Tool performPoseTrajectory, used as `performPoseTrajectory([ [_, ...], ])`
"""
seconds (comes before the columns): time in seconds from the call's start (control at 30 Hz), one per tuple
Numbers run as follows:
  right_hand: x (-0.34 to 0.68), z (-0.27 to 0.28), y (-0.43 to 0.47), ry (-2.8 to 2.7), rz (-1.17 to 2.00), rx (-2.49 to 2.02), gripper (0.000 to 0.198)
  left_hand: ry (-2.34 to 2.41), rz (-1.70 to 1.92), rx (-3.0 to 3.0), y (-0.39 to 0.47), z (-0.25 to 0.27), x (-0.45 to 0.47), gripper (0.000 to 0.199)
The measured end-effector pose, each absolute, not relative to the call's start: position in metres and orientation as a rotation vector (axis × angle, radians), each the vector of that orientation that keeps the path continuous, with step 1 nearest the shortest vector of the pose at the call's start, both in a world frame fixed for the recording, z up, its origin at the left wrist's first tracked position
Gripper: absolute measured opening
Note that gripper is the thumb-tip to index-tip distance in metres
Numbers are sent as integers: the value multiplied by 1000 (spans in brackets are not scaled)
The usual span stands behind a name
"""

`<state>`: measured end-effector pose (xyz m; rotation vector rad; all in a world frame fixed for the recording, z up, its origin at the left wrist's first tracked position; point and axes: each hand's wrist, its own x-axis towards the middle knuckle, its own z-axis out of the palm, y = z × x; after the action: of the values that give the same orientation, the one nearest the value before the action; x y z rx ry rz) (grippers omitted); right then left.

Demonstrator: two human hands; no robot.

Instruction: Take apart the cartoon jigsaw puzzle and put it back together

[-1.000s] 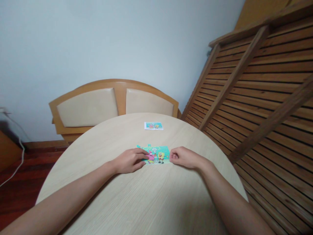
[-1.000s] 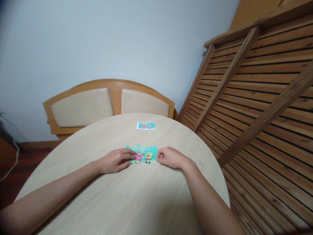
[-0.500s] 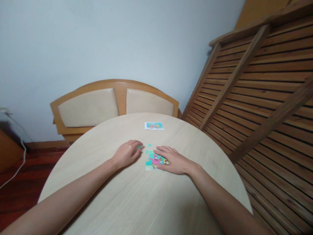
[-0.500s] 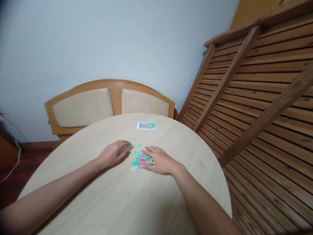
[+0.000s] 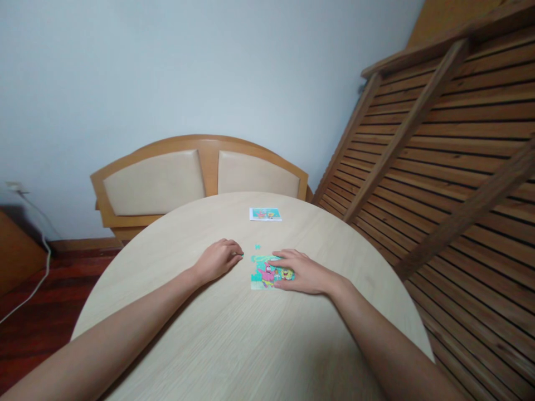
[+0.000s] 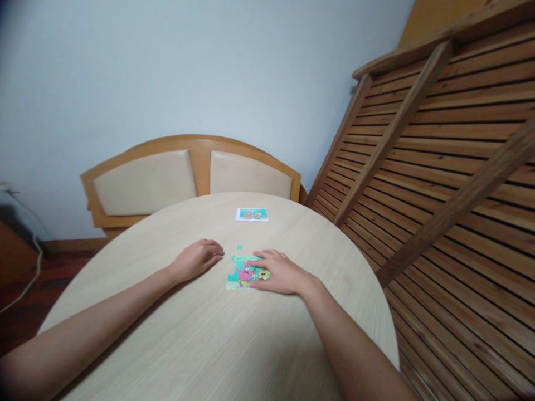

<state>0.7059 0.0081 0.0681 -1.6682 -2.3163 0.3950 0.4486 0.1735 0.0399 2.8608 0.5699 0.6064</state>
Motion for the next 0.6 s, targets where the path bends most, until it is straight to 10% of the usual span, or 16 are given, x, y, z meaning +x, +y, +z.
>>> performPoseTrajectory([
  [0.6, 708, 64, 10, -2302, 356, -1645, 61, 370, 580, 1996, 152, 31, 461, 30],
])
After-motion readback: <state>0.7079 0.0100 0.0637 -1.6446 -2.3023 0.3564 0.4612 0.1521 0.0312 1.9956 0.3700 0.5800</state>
